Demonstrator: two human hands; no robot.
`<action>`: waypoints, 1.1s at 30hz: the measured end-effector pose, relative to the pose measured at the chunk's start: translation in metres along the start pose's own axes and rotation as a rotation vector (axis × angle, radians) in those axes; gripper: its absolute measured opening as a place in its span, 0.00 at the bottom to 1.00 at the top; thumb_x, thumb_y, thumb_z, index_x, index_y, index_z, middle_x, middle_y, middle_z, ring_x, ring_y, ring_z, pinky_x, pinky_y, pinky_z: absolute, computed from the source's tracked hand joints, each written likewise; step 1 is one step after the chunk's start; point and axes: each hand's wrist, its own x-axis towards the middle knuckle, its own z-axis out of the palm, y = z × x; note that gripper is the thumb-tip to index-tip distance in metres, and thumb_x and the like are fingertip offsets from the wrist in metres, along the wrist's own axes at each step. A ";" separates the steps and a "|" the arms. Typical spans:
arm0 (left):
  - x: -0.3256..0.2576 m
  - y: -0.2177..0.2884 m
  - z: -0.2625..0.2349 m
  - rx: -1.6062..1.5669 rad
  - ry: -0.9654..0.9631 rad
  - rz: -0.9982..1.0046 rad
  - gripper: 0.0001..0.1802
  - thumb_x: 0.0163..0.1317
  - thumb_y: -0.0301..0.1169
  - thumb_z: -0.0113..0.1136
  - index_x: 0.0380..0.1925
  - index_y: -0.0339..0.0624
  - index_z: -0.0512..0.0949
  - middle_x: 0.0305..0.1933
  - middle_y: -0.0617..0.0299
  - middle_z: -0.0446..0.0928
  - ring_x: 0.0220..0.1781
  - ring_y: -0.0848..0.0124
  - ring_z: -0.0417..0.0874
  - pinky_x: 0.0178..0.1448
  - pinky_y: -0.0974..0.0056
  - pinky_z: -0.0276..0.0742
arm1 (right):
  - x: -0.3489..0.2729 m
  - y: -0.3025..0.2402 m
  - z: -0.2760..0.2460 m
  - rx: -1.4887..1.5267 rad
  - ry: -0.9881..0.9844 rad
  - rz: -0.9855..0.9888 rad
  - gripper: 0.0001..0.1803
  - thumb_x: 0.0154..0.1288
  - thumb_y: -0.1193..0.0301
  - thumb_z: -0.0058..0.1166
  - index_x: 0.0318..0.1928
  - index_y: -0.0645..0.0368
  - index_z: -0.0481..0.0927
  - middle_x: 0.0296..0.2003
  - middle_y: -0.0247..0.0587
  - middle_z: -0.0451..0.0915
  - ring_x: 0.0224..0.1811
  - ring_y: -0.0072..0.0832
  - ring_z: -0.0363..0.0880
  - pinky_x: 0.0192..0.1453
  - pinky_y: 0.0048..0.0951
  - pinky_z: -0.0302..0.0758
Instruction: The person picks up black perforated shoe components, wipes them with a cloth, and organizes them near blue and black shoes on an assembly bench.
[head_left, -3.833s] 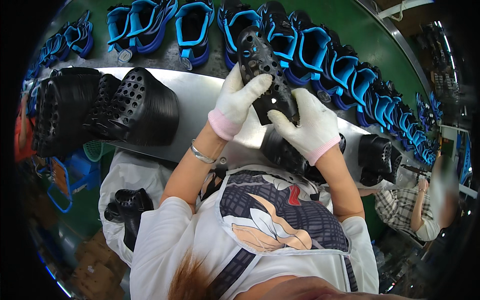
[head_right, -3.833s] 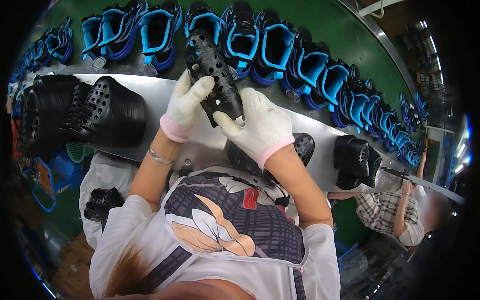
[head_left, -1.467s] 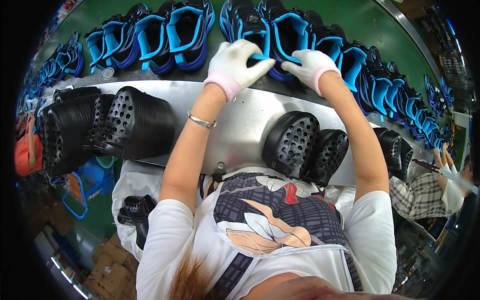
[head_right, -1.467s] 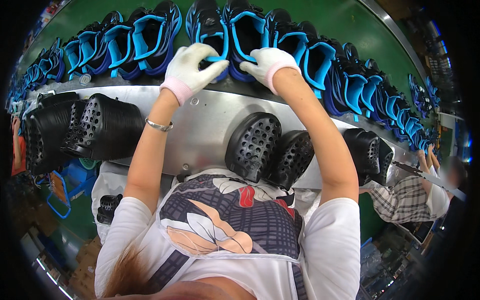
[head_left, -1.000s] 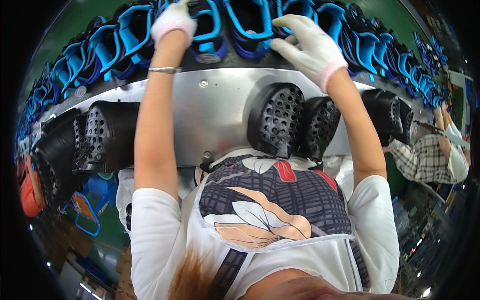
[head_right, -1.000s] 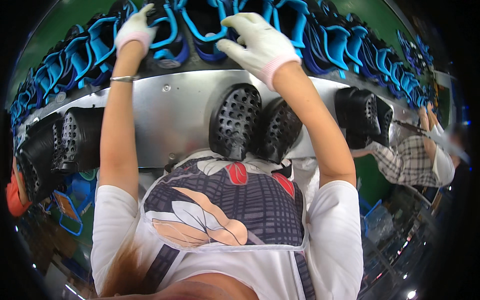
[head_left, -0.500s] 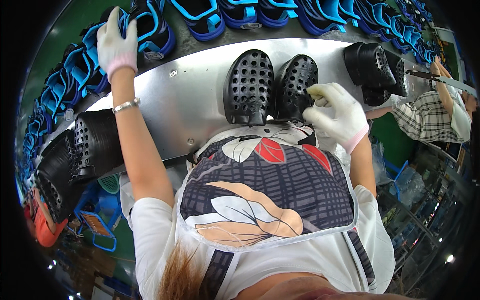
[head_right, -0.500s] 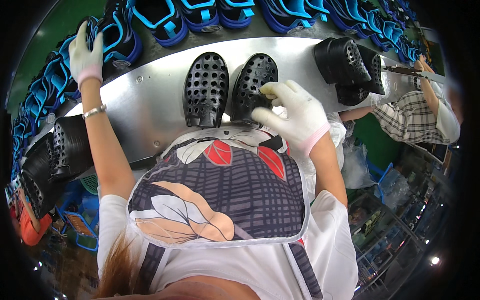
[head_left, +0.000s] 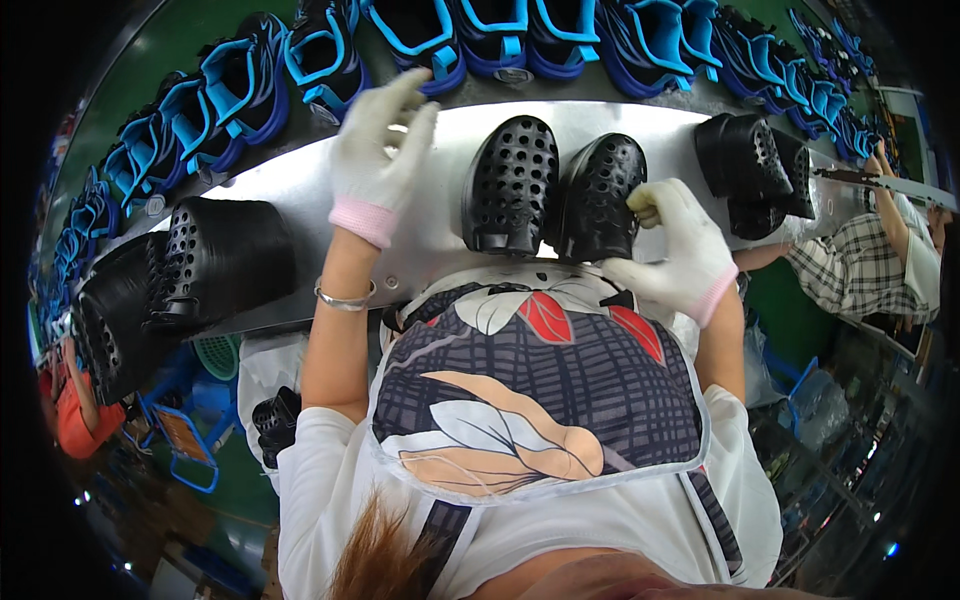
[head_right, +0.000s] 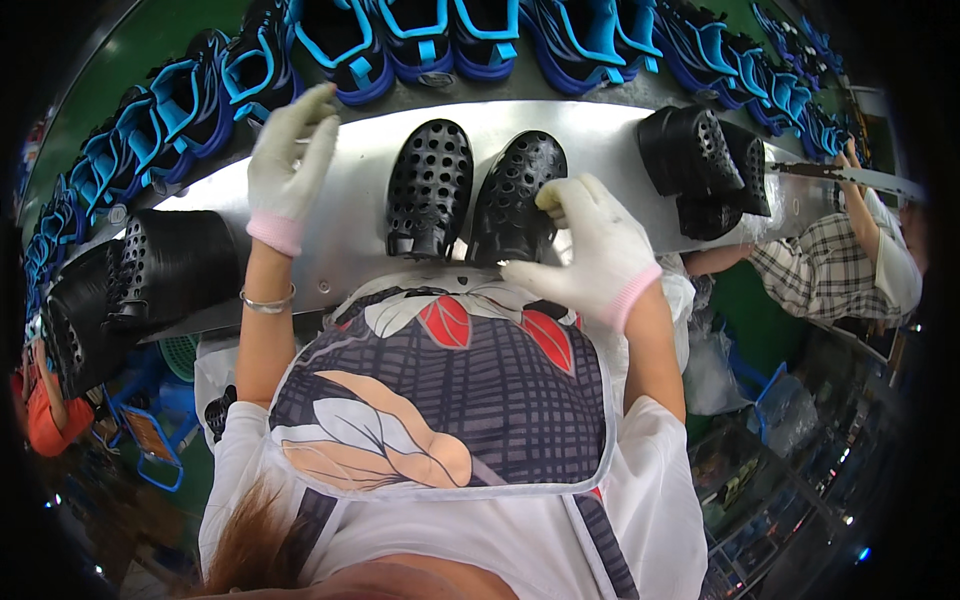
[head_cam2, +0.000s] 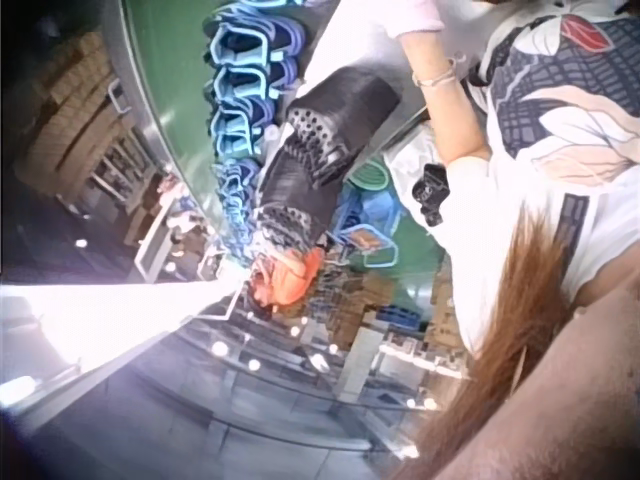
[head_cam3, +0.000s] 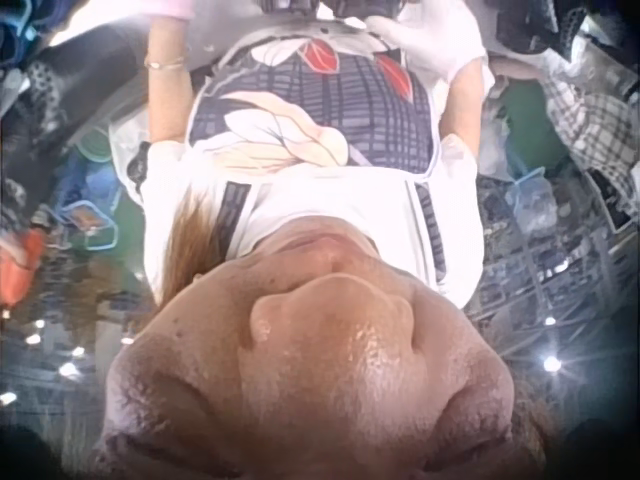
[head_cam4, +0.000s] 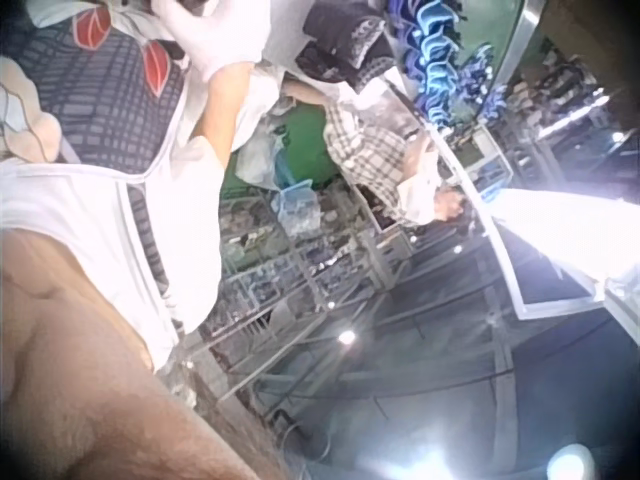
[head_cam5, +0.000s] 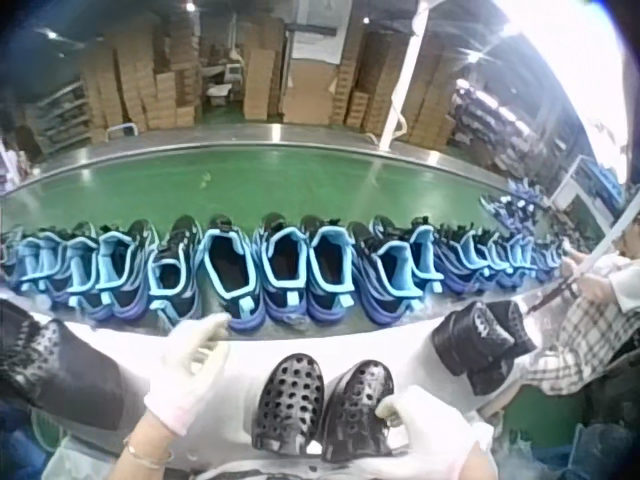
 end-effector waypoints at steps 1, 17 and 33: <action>-0.003 0.002 0.002 -0.145 -0.059 -0.054 0.20 0.68 0.31 0.57 0.59 0.41 0.75 0.50 0.58 0.77 0.46 0.72 0.82 0.48 0.69 0.80 | 0.000 -0.007 -0.005 0.005 0.024 -0.033 0.34 0.39 0.57 0.73 0.45 0.62 0.76 0.39 0.44 0.76 0.42 0.38 0.80 0.48 0.34 0.78; -0.012 0.019 0.005 -1.257 -0.468 -0.272 0.41 0.61 0.44 0.61 0.68 0.33 0.59 0.60 0.52 0.74 0.62 0.64 0.76 0.67 0.59 0.71 | 0.059 -0.077 0.004 0.135 -0.065 -0.361 0.37 0.47 0.58 0.72 0.56 0.63 0.75 0.48 0.50 0.77 0.47 0.40 0.81 0.51 0.35 0.79; 0.018 0.016 -0.004 -1.351 -0.001 -0.315 0.17 0.71 0.35 0.56 0.53 0.37 0.71 0.49 0.61 0.78 0.51 0.71 0.80 0.58 0.61 0.78 | 0.110 -0.111 0.046 -0.037 0.214 -0.186 0.23 0.54 0.54 0.65 0.40 0.58 0.75 0.28 0.44 0.80 0.29 0.41 0.82 0.34 0.36 0.78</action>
